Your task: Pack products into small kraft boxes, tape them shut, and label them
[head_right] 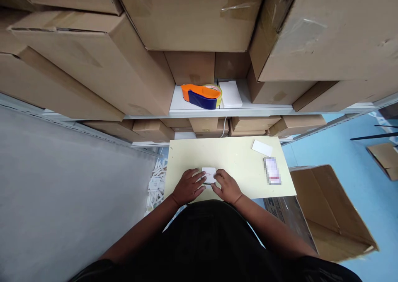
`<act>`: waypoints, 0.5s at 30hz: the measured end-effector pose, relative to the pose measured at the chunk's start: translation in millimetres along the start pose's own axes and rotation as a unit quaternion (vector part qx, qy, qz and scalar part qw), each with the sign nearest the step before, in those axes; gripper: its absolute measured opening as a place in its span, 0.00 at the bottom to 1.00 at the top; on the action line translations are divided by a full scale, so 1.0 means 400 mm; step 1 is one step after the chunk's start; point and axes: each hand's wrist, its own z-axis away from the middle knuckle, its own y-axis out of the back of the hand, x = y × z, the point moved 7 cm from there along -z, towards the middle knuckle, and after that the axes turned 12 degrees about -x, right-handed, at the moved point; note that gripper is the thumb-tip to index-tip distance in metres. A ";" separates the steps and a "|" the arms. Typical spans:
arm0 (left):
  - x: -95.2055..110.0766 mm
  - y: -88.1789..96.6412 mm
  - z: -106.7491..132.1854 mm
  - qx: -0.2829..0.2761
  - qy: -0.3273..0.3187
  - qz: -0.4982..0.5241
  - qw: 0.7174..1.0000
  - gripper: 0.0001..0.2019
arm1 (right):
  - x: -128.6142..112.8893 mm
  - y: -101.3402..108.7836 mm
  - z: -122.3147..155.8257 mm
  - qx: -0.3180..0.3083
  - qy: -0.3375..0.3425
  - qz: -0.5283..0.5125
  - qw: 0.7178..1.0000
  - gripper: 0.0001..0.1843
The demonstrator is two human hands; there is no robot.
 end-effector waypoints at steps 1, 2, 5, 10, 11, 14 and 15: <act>-0.001 -0.008 0.005 0.004 0.012 0.003 1.000 0.19 | 0.001 -0.004 0.003 -0.009 0.004 0.011 1.000 0.17; -0.002 -0.015 0.008 0.007 0.024 0.014 1.000 0.19 | 0.002 -0.007 0.005 -0.015 0.008 0.016 1.000 0.18; -0.006 -0.035 0.009 0.015 0.061 0.106 0.992 0.17 | 0.018 -0.017 0.011 -0.017 -0.014 -0.034 0.999 0.19; -0.054 -0.082 0.022 0.067 0.193 0.366 0.908 0.29 | 0.096 -0.077 0.032 -0.014 -0.160 -0.279 0.947 0.26; -0.063 -0.104 0.027 0.062 0.215 0.413 0.883 0.34 | 0.105 -0.099 0.036 -0.037 -0.172 -0.305 0.936 0.30; -0.079 -0.186 0.043 0.023 0.255 0.516 0.817 0.40 | 0.126 -0.163 0.043 -0.110 -0.193 -0.316 0.922 0.40; -0.084 -0.209 0.047 0.017 0.261 0.536 0.803 0.40 | 0.135 -0.179 0.040 -0.118 -0.202 -0.308 0.922 0.43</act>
